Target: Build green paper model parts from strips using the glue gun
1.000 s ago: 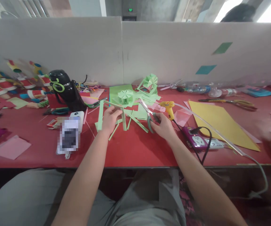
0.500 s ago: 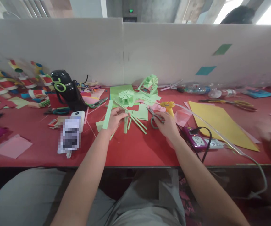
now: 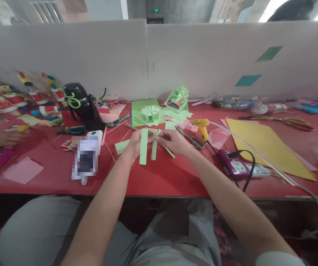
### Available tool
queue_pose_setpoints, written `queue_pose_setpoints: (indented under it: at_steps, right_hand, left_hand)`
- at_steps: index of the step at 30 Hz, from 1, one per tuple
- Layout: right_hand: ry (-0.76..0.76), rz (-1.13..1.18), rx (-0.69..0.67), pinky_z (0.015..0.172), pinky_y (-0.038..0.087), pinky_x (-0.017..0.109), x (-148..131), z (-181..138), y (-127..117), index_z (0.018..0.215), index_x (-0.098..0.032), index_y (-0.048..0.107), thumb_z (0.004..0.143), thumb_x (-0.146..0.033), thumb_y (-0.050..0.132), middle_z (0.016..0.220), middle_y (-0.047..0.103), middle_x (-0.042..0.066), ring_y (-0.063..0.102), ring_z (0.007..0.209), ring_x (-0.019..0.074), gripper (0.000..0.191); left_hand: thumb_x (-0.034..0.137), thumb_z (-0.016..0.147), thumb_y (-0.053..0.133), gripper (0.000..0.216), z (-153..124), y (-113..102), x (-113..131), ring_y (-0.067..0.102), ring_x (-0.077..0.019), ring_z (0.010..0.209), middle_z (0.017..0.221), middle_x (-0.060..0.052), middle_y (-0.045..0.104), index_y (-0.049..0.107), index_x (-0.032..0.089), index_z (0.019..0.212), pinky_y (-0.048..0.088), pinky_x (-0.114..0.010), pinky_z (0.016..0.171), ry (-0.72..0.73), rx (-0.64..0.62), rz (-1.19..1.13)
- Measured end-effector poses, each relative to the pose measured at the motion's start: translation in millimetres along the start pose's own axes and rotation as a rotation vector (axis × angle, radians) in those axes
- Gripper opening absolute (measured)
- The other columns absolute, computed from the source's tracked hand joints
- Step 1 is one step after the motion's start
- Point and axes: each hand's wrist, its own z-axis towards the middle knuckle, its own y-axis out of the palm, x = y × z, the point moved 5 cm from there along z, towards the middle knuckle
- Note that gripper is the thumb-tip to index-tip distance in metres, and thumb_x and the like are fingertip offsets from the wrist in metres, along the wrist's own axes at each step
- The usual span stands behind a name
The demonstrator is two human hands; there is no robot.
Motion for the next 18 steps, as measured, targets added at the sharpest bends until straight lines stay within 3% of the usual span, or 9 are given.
queue_pose_setpoints:
  at_steps: [7, 10, 14, 16, 18]
  right_hand:
    - [-0.014, -0.005, 0.015, 0.056, 0.033, 0.027, 9.7, -3.7, 0.1, 0.07, -0.021, 0.053, 0.084, -0.058, 0.057, 0.062, 0.047, -0.002, 0.04, 0.06, 0.0121, 0.04]
    - [0.029, 0.081, 0.094, 0.054, 0.033, 0.027, 20.9, -2.6, -11.5, 0.07, -0.021, 0.051, 0.084, -0.056, 0.057, 0.061, 0.046, -0.003, 0.039, 0.057, 0.0117, 0.038]
    - [0.117, 0.163, 0.422, 0.056, 0.042, 0.03, 44.0, -2.8, -44.0, 0.075, -0.022, 0.055, 0.081, -0.054, 0.062, 0.065, 0.055, 0.001, 0.049, 0.057, 0.0138, 0.034]
    - [0.116, 0.154, 0.64, 0.064, 0.049, 0.035, 50.4, -8.2, -62.9, 0.078, -0.022, 0.058, 0.08, -0.051, 0.064, 0.073, 0.061, 0.004, 0.056, 0.064, 0.0172, 0.03]
    - [0.124, 0.052, 0.767, 0.072, 0.051, 0.039, 52.4, -14.0, -75.8, 0.073, -0.021, 0.058, 0.082, -0.049, 0.063, 0.074, 0.062, 0.007, 0.058, 0.07, 0.0199, 0.029]
  left_hand:
    - [0.033, 0.066, 0.082, 0.027, -2.4, 1.1, 5.5, 0.069, -0.0231, 0.083, 0.082, -0.006, 0.071, 0.071, 0.016, 0.084, 0.055, -0.035, 0.073, 0.026, 0.042, 0.079]
    - [0.033, 0.066, 0.082, 0.026, -2.4, -3.9, 6.2, 0.069, -0.0213, 0.078, 0.08, -0.005, 0.071, 0.07, 0.016, 0.082, 0.054, -0.033, 0.069, 0.017, 0.101, 0.042]
    - [0.029, 0.061, 0.084, 0.028, -2.2, -7.7, 6.7, 0.066, -0.0173, 0.071, 0.077, -0.003, 0.069, 0.069, 0.017, 0.08, 0.052, -0.029, 0.063, -0.007, 0.16, -0.002]
    - [0.028, 0.06, 0.083, 0.028, -2.6, -8.5, 6.8, 0.065, -0.0162, 0.071, 0.077, -0.002, 0.069, 0.069, 0.017, 0.082, 0.053, -0.028, 0.063, -0.017, 0.184, -0.042]
    - [0.027, 0.061, 0.082, 0.028, -3.3, -10.1, 6.3, 0.065, -0.0163, 0.072, 0.079, -0.003, 0.07, 0.07, 0.017, 0.084, 0.054, -0.029, 0.066, -0.02, 0.215, -0.06]
